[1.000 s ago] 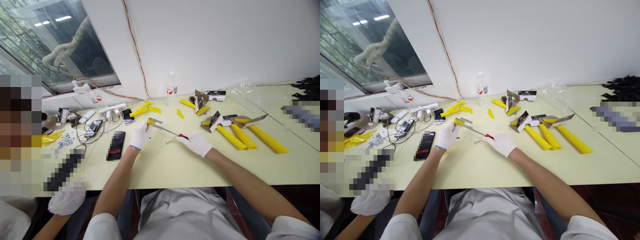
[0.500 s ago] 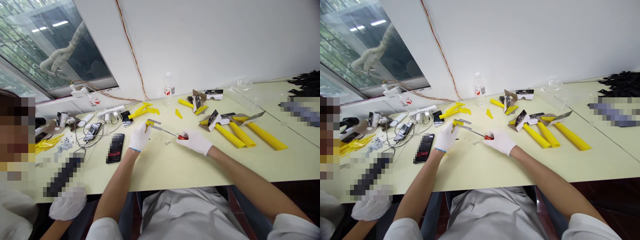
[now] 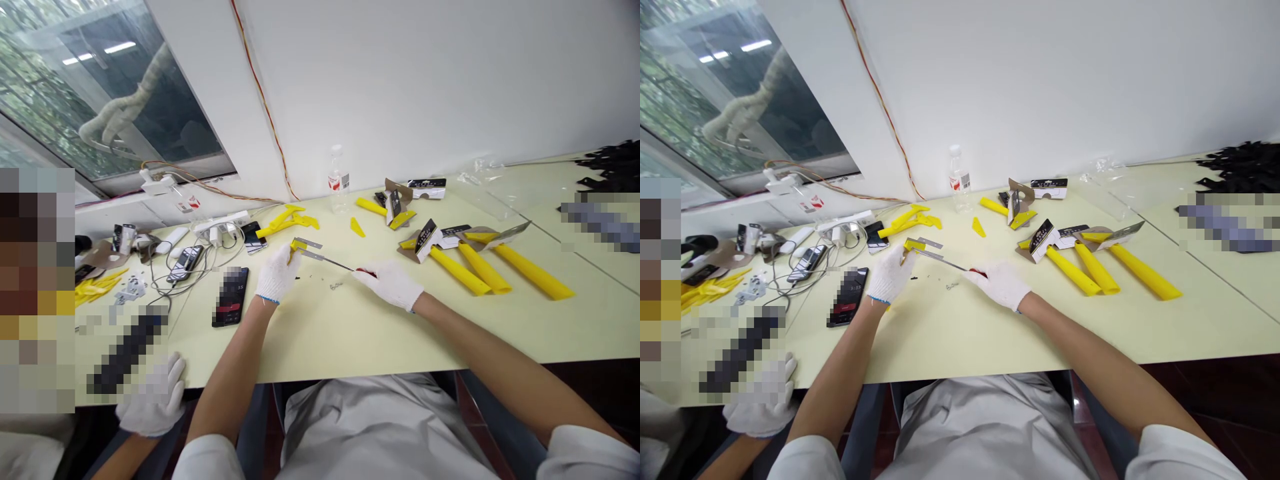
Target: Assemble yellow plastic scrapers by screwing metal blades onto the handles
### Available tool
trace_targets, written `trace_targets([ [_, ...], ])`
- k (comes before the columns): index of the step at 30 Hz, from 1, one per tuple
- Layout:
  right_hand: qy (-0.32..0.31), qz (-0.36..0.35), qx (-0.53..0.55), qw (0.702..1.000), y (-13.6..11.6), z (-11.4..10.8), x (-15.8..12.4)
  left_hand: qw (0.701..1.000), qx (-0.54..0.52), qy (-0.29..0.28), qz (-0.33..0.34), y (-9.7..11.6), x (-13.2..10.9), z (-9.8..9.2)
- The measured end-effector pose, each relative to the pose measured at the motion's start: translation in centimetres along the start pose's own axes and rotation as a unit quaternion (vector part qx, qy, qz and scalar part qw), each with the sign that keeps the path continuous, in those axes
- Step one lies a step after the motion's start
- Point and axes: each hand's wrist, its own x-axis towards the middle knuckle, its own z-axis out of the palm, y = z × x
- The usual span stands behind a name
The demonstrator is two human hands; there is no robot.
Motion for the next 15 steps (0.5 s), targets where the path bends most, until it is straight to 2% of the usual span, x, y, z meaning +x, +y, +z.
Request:
trace_targets([
  [2,-0.073,0.057,0.101,0.991,-0.3,-0.4,-0.2,1.0,-0.002,-0.009,0.0,0.1,0.0,-0.1],
  [4,-0.145,0.116,0.204,0.961,-0.7,-0.7,-0.5,1.0,-0.007,-0.019,-0.003,0.3,-0.1,-0.1],
  [6,-0.186,0.14,0.244,0.941,-1.0,-0.9,-0.7,1.0,-0.008,-0.023,-0.005,0.5,-0.2,-0.2],
  [7,-0.188,0.14,0.232,0.944,-1.1,-0.9,-0.7,1.0,-0.006,-0.021,-0.006,0.5,-0.2,-0.2],
  [9,-0.135,0.122,0.162,0.97,-1.0,-0.7,-0.6,1.0,-0.001,-0.017,-0.006,0.6,-0.3,-0.1],
  [11,-0.026,0.088,0.068,0.993,-0.6,-0.3,-0.3,1.0,0.005,-0.013,-0.006,0.5,-0.3,-0.1],
  [13,0.069,0.042,-0.015,0.997,-0.2,0.1,0.0,1.0,0.013,-0.012,-0.012,0.4,-0.2,0.0],
  [15,0.108,0.007,-0.081,0.991,0.1,0.3,0.0,1.0,0.019,-0.011,-0.017,0.2,-0.1,0.2],
])
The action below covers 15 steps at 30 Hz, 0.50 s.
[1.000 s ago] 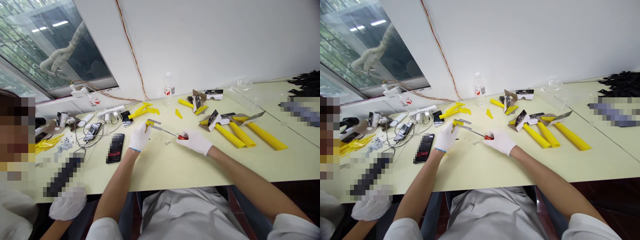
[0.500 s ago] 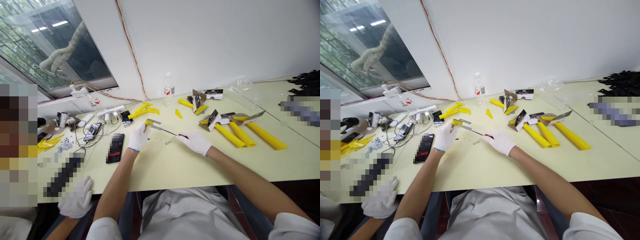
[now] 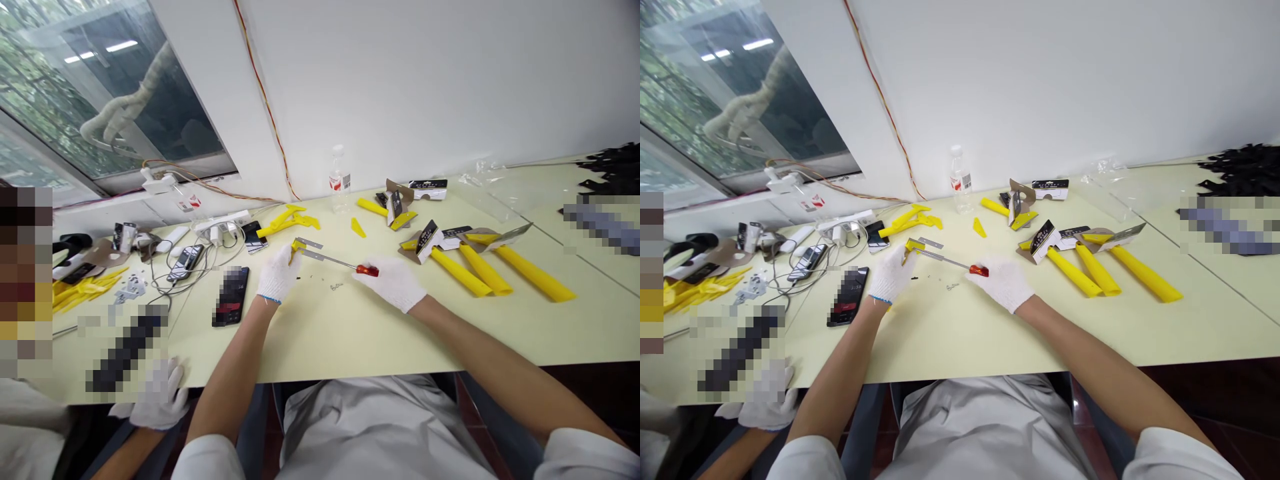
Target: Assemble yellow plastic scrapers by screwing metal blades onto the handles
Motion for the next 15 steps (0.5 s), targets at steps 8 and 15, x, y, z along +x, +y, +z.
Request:
trace_targets([
  [8,-0.022,-0.028,-0.062,0.997,-0.26,-0.07,-0.22,1.0,-0.001,-0.002,0.001,-0.26,0.14,0.09],
  [15,-0.237,0.109,0.225,0.939,-0.51,-0.92,-0.1,1.0,-0.017,-0.011,0.016,-0.02,0.03,-0.29],
])
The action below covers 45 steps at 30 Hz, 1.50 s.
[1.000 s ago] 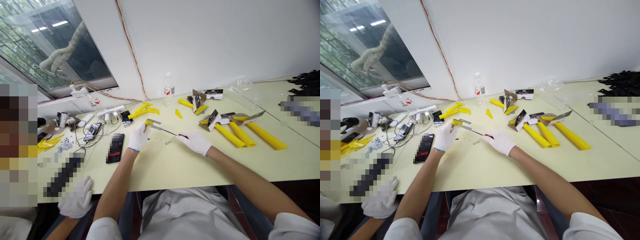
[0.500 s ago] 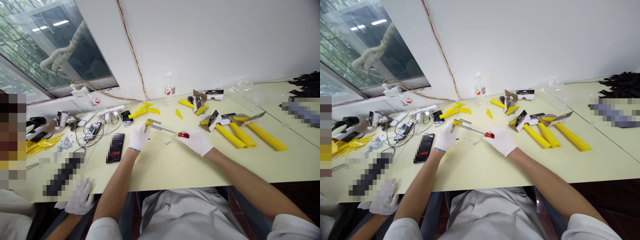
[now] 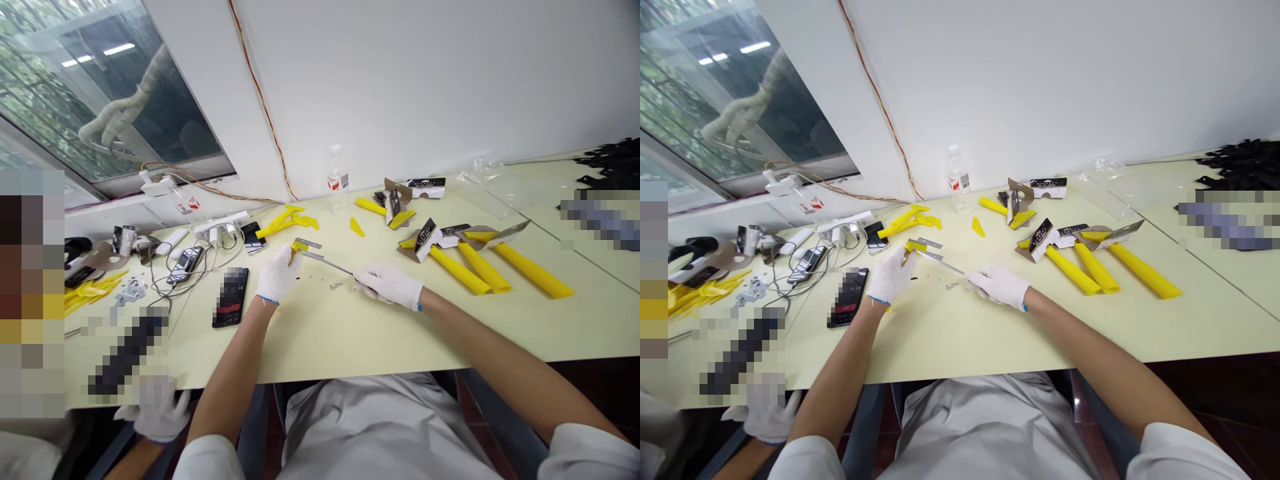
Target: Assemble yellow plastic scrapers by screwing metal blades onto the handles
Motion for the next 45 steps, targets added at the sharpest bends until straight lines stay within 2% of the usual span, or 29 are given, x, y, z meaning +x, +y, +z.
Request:
trace_targets([
  [3,-0.075,0.055,0.103,0.99,-0.4,-0.1,-0.4,1.0,-0.011,-0.002,-0.001,0.3,-0.1,-0.1],
  [5,-0.064,0.044,0.075,0.994,-0.4,-0.2,-0.4,1.0,-0.012,0.0,-0.001,0.4,-0.2,-0.2],
  [8,0.053,-0.017,-0.037,0.998,0.1,0.0,0.1,1.0,-0.005,0.001,-0.005,0.5,-0.3,-0.1],
  [11,0.176,-0.077,-0.139,0.971,0.8,0.3,0.7,1.0,0.009,0.001,-0.015,0.3,-0.2,0.1],
  [14,0.224,-0.112,-0.23,0.941,1.2,0.5,0.9,1.0,0.015,0.002,-0.015,0.1,-0.1,0.2],
  [17,0.238,-0.126,-0.273,0.924,1.3,0.5,0.8,1.0,0.007,0.005,-0.012,0.0,-0.1,0.3],
  [19,0.217,-0.12,-0.265,0.932,1.3,0.5,0.8,1.0,-0.002,0.006,-0.008,-0.1,-0.1,0.4],
  [24,0.109,-0.097,-0.172,0.974,0.9,0.2,0.7,1.0,-0.002,-0.003,-0.011,-0.1,0.0,0.3],
  [27,0.021,-0.021,-0.066,0.997,0.2,0.1,0.2,1.0,-0.008,-0.005,-0.002,-0.1,-0.1,0.3],
  [29,-0.029,0.036,0.008,0.999,-0.2,0.1,-0.2,1.0,-0.013,-0.005,0.001,0.0,-0.2,0.2],
  [31,-0.036,0.042,0.019,0.998,-0.3,0.1,-0.3,1.0,-0.013,-0.002,0.001,0.1,-0.3,0.2],
  [32,-0.017,0.024,-0.003,1.0,-0.3,0.1,-0.2,1.0,-0.011,0.0,0.0,0.1,-0.4,0.2],
  [34,0.06,-0.031,-0.065,0.996,0.2,0.1,0.1,1.0,-0.005,0.004,-0.003,0.1,-0.4,0.2],
  [36,0.146,-0.082,-0.116,0.979,0.7,0.2,0.6,1.0,0.003,0.007,-0.005,0.0,-0.3,0.3],
  [38,0.202,-0.109,-0.15,0.962,1.3,0.4,1.0,1.0,0.013,0.009,-0.004,-0.1,-0.2,0.4],
  [42,0.255,-0.136,-0.231,0.929,1.7,0.7,1.0,1.0,0.023,0.008,-0.014,-0.3,0.0,0.5],
  [45,0.271,-0.13,-0.278,0.912,1.3,0.8,0.6,1.0,0.013,0.002,-0.025,-0.2,0.0,0.4],
])
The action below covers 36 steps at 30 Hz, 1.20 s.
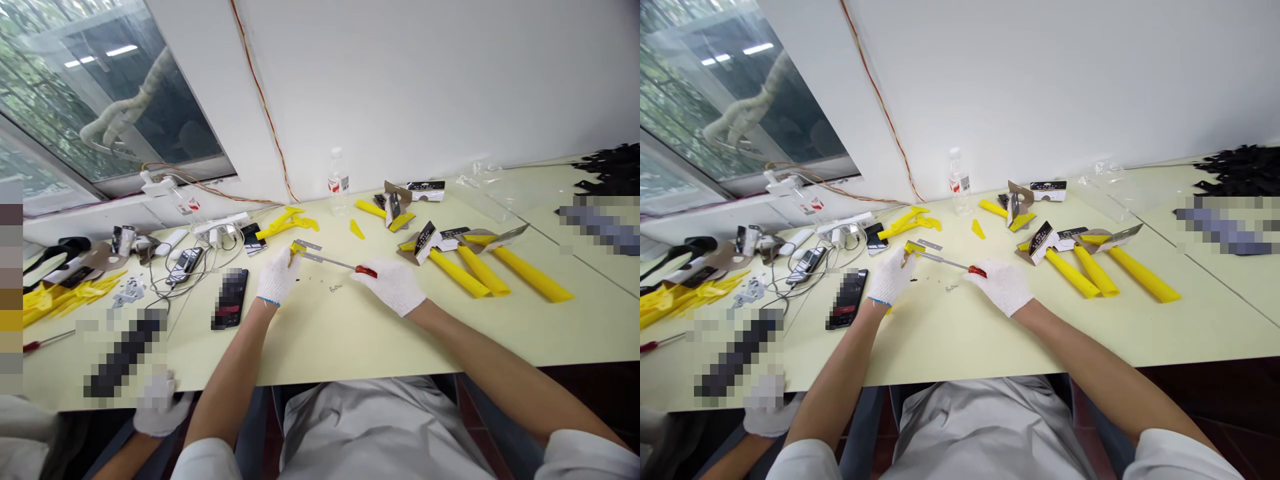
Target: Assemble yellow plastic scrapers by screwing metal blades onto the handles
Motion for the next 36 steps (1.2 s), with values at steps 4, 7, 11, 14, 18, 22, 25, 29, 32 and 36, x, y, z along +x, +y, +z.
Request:
trace_targets([
  [4,-0.041,0.005,0.01,0.999,-0.4,-0.6,0.1,1.0,-0.007,-0.002,0.008,0.1,0.0,0.0],
  [7,-0.113,0.016,0.082,0.99,-0.5,-0.9,0.4,1.0,-0.011,-0.006,0.013,0.0,0.0,0.0],
  [11,-0.231,0.099,0.225,0.941,-0.7,-1.2,0.4,1.0,-0.019,-0.008,0.023,0.1,-0.2,-0.1],
  [14,-0.278,0.159,0.277,0.906,-0.9,-1.3,0.3,1.0,-0.012,-0.009,0.021,0.3,-0.3,-0.1],
  [18,-0.187,0.084,0.203,0.957,-0.7,-0.7,0.3,1.0,-0.001,-0.007,0.012,0.2,-0.2,-0.2],
  [22,-0.069,0.042,0.131,0.988,-0.2,-0.1,0.4,1.0,-0.002,-0.001,0.008,0.1,-0.1,-0.1],
  [25,-0.042,0.015,0.071,0.997,-0.3,-0.4,0.4,1.0,-0.001,0.008,0.007,0.1,0.0,0.0],
  [29,-0.038,0.0,0.012,0.999,-0.6,-0.7,0.2,1.0,-0.006,0.01,0.009,0.1,-0.1,0.0],
  [32,-0.059,-0.009,0.007,0.998,-0.5,-0.6,0.3,1.0,-0.013,0.011,0.015,-0.3,-0.2,0.0],
  [36,-0.117,-0.004,0.093,0.989,-0.4,-0.7,0.4,1.0,-0.011,0.011,0.021,0.1,0.0,0.0],
])
